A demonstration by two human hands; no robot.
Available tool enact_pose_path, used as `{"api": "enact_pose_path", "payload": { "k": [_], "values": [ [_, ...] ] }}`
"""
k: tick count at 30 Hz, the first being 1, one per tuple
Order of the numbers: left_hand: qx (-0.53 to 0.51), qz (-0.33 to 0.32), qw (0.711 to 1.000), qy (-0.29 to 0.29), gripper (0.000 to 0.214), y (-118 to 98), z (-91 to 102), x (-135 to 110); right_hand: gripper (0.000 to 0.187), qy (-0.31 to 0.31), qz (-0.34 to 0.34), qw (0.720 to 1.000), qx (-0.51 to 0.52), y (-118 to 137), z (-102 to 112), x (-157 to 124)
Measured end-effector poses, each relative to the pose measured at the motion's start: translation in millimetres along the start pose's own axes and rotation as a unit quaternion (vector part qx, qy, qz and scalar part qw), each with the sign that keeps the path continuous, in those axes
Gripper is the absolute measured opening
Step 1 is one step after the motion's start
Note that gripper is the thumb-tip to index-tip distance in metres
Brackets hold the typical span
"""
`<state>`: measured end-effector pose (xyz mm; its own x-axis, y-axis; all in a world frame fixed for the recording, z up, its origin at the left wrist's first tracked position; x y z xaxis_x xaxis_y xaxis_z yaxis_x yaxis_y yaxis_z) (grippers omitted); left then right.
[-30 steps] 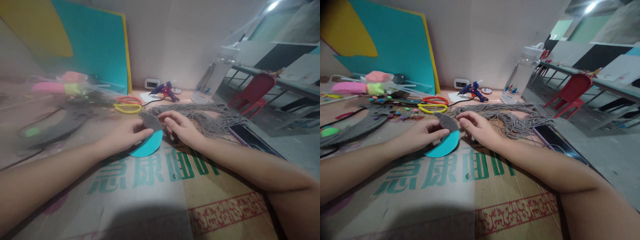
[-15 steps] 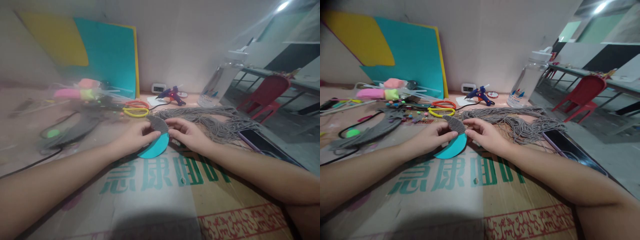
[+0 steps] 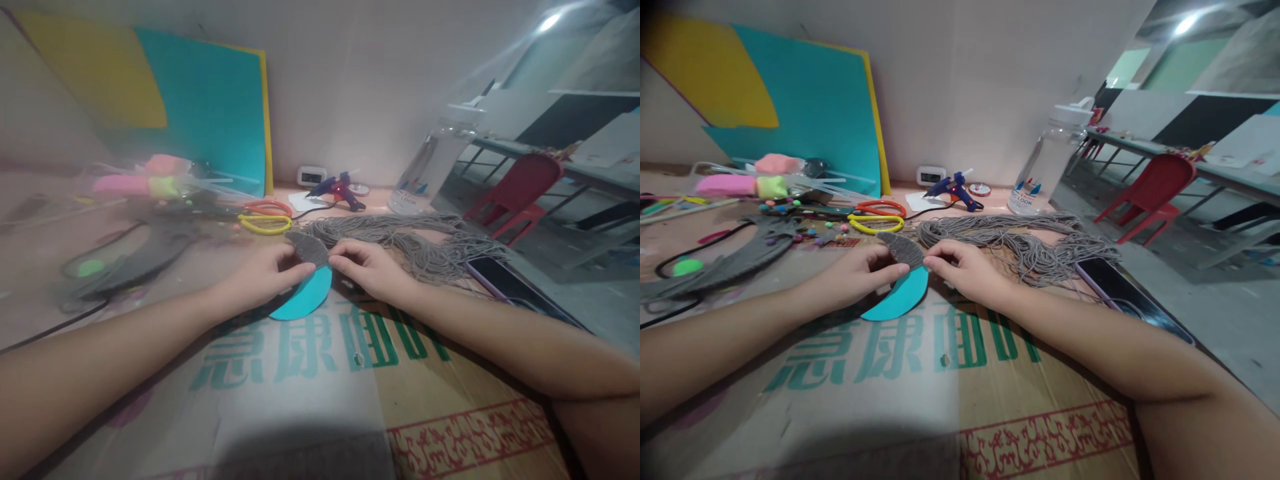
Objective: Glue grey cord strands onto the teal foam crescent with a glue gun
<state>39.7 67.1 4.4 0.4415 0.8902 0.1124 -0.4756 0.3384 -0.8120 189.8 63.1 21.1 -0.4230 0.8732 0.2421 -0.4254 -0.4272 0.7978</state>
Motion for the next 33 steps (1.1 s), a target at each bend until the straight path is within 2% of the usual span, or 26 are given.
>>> {"api": "enact_pose_path", "payload": {
  "k": [13,20,33],
  "values": [
    [0.044,-0.004,0.999,0.032,0.042,1.0,-4.2,-0.3,0.021,0.004,0.01,1.0,0.001,4.4,-1.3,-1.0],
    [0.058,-0.001,0.998,0.023,0.045,2.3,-3.1,0.2,0.022,0.01,0.013,1.0,0.007,2.8,-2.0,-1.2],
    [0.026,-0.009,0.999,0.038,0.043,1.6,-5.6,-0.9,0.021,0.022,0.021,0.999,0.026,7.4,-4.2,-2.7]
  ]
}}
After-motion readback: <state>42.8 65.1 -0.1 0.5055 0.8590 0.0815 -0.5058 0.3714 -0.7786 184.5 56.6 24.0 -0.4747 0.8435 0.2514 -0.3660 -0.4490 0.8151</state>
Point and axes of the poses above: each hand's wrist, its own x-axis towards the middle knuckle, its own z-axis out of the back of the hand, y = z × x, the point moved 8 cm from there along x, towards the middle knuckle
